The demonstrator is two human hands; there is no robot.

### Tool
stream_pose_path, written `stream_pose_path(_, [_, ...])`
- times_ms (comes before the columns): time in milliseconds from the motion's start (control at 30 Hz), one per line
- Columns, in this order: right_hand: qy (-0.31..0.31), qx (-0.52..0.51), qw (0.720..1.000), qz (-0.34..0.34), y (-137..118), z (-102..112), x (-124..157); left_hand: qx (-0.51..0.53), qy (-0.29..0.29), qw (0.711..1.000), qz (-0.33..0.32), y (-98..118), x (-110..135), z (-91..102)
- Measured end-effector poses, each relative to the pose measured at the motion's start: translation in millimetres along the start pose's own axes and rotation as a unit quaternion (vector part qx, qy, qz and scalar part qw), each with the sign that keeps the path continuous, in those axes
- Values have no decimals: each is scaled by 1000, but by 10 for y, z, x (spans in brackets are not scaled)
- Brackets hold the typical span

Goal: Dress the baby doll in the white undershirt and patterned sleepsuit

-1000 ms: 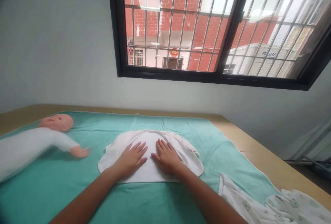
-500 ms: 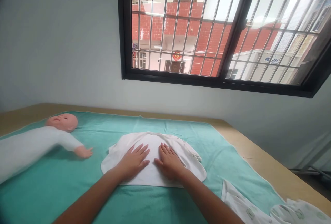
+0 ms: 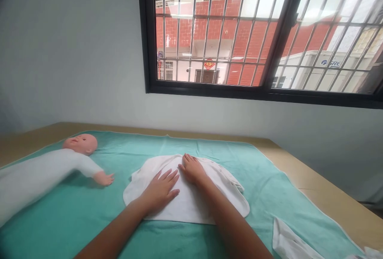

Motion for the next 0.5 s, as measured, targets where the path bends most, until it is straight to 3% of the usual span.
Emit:
stream_pose_path(267, [-19,-18,998,56,-87,-77,-138,2,-1,1000,8,3,-17,-4])
stream_pose_path(500, [-23,-35,997,67,-163,-160,-303,2,1,1000,14,24,-18,31])
Point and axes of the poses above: each hand's wrist, its own x-axis away from the middle knuckle, its own z-axis out of the back of the hand, y = z × x, the point moved 6 cm from there along -x, towards the middle knuckle, and after that the axes turned 14 degrees about y, right-handed, at the moved point
